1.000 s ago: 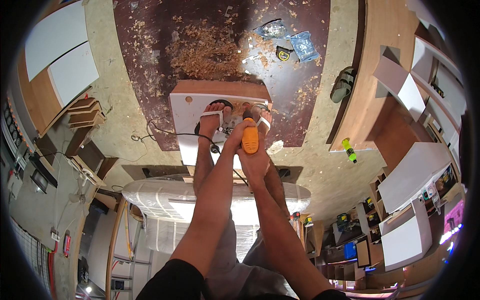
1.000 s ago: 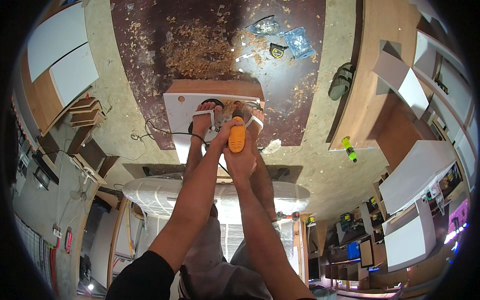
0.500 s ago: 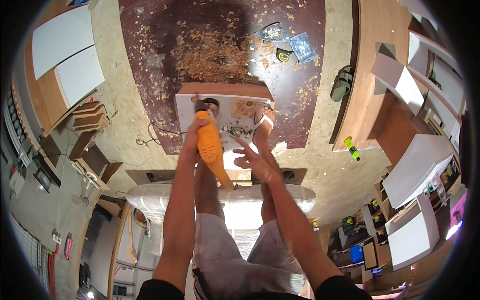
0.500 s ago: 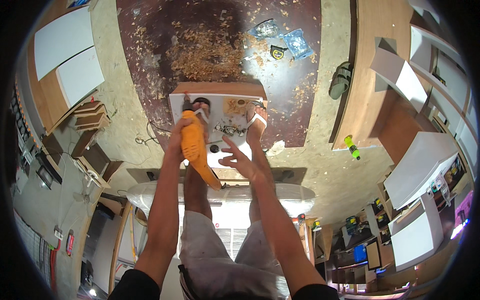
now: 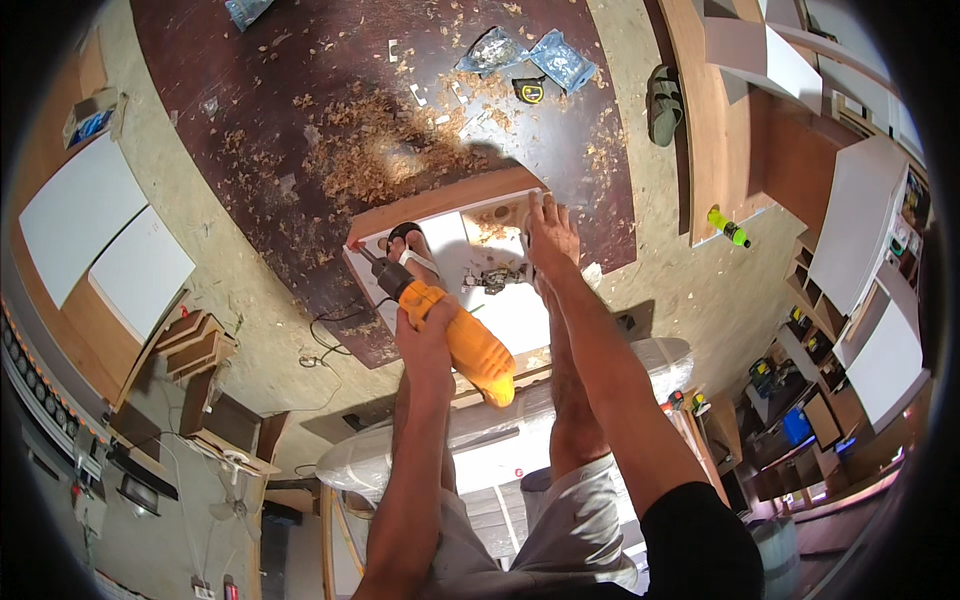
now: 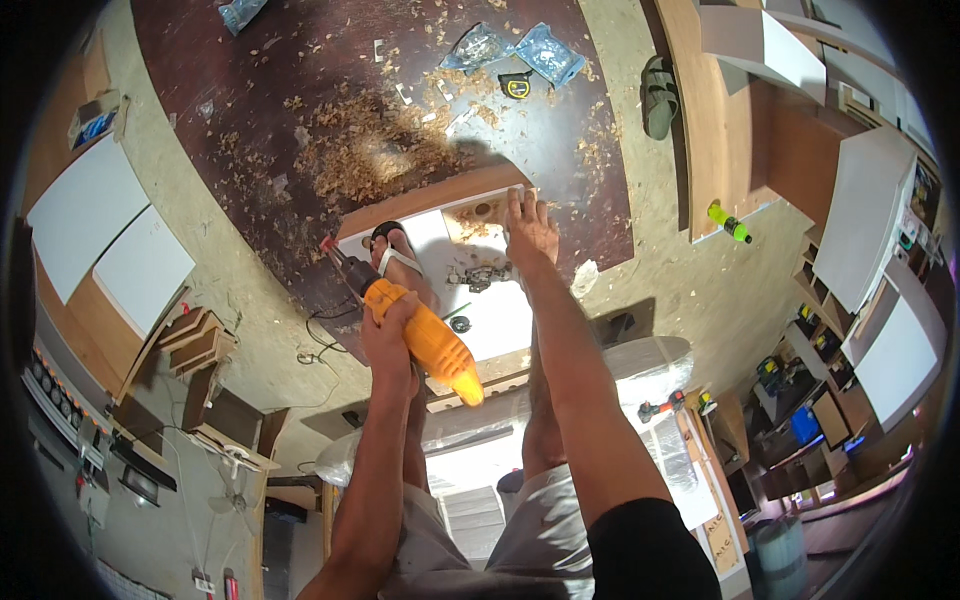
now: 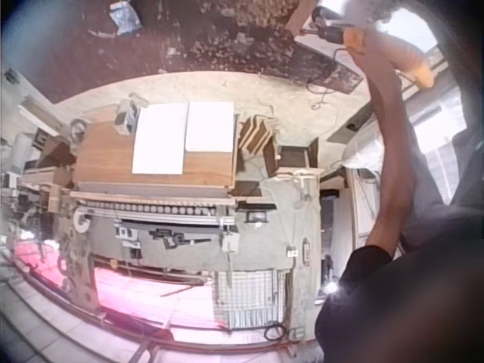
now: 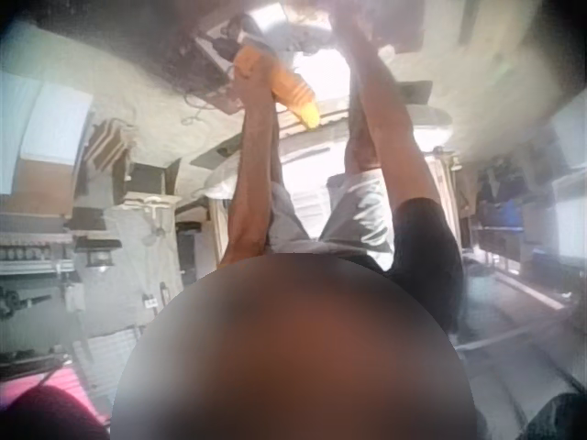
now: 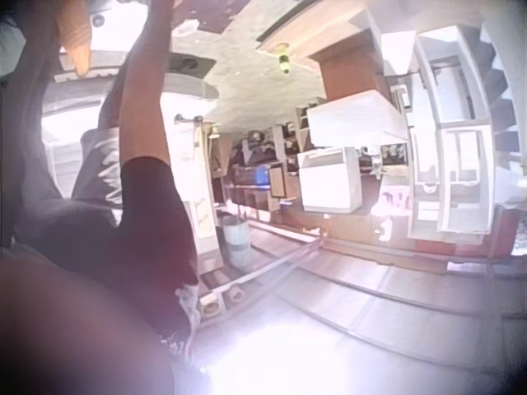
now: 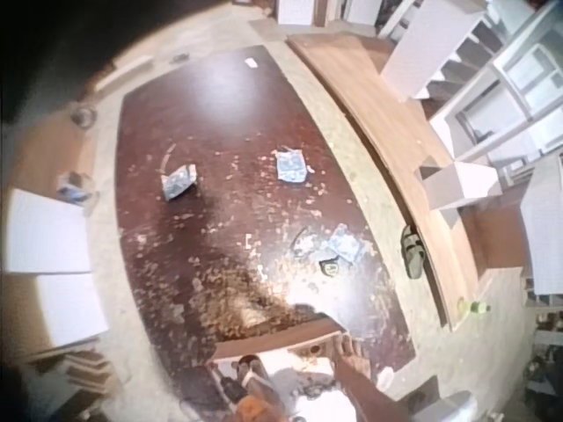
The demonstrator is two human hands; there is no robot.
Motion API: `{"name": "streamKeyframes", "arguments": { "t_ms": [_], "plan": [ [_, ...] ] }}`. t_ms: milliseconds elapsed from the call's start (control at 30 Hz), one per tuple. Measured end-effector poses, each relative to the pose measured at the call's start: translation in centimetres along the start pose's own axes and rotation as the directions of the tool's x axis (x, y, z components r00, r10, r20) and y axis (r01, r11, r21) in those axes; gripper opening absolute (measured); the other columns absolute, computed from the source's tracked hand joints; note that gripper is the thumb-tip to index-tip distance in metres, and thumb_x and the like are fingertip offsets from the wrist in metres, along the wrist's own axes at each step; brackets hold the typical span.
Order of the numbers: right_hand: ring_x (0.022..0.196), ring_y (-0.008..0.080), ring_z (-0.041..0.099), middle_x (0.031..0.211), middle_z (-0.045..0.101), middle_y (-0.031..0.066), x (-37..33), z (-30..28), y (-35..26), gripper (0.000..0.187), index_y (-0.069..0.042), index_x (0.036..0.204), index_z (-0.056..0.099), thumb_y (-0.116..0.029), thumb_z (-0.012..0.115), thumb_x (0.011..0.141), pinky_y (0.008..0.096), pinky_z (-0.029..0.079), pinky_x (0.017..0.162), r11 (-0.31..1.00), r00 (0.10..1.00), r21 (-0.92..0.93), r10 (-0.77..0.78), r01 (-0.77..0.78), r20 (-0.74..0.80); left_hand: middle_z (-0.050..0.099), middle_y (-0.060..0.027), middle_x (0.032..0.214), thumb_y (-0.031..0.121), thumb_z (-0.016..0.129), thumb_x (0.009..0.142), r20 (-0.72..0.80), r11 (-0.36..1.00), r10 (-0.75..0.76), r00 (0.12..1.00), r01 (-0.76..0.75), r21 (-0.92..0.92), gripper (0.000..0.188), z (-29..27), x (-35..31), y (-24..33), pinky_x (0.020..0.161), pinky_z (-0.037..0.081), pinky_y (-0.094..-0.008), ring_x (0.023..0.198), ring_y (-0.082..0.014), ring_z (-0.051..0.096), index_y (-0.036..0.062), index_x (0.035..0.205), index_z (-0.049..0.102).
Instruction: The person marks a white cabinet door with a pencil using a hinge as a guide, then uses a drill with a hole saw to cut circular recesses into the door. The person handles hinges, a pencil, a drill, and a wooden template.
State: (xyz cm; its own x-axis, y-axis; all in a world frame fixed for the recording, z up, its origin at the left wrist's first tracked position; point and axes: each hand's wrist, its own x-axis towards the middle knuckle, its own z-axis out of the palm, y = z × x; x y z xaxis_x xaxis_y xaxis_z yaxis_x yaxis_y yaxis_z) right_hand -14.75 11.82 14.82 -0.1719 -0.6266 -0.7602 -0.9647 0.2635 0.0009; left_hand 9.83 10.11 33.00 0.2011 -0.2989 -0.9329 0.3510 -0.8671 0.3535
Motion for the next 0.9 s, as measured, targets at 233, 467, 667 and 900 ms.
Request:
{"name": "streamKeyframes", "arguments": {
  "t_ms": [233,467,667,900],
  "plan": [
    [0.169,0.0418,0.024,0.184,0.021,0.0163,3.6,6.5,-1.2,0.096,-0.025,0.180,0.014,-0.004,0.064,0.102,0.0586,0.031,0.134,0.933,0.978,-0.320,-0.196,0.163,-0.070,0.067,-0.0059,0.108,0.016,0.074,0.100,0.003,0.998,0.031,1.000,-0.031,0.057,0.033,-1.0,-0.9,-0.1,0.084,0.062,-0.0348,0.092,-0.0177,0.072,0.0054,0.127,0.059],
    [0.152,0.0458,0.044,0.166,0.045,0.0185,-4.3,16.7,4.6,0.086,-0.003,0.161,0.043,-0.039,0.080,0.092,0.0585,0.039,0.126,0.825,0.848,0.422,0.490,-0.376,-0.204,0.067,-0.0064,0.110,0.014,0.072,0.101,-0.003,0.995,-0.016,1.000,0.016,0.100,0.033,-0.6,-1.8,0.2,0.085,0.062,-0.0355,0.093,-0.0192,0.072,0.0058,0.129,0.058],
    [0.107,0.0342,0.079,0.111,0.080,0.0156,-15.1,24.6,8.5,0.081,-0.004,0.133,0.074,-0.061,0.088,0.077,0.0497,0.065,0.090,0.127,0.543,0.598,0.596,-0.792,0.592,0.067,-0.0064,0.110,0.018,0.073,0.102,0.081,0.980,0.088,0.993,-0.101,0.171,0.031,0.6,-1.7,-3.3,0.084,0.063,-0.0359,0.094,-0.0182,0.072,0.0057,0.127,0.059],
    [0.135,0.0459,0.065,0.147,0.062,0.0342,-20.0,32.7,6.7,0.110,0.007,0.153,0.043,-0.059,0.088,0.077,0.0531,0.057,0.111,0.206,0.578,0.604,0.626,-0.770,0.524,0.067,-0.0041,0.116,0.013,0.082,0.099,0.126,0.940,0.048,0.991,-0.088,0.329,0.042,1.3,-3.0,-7.5,0.090,0.060,-0.0333,0.102,-0.0145,0.070,0.0055,0.133,0.058]
  ]
}}
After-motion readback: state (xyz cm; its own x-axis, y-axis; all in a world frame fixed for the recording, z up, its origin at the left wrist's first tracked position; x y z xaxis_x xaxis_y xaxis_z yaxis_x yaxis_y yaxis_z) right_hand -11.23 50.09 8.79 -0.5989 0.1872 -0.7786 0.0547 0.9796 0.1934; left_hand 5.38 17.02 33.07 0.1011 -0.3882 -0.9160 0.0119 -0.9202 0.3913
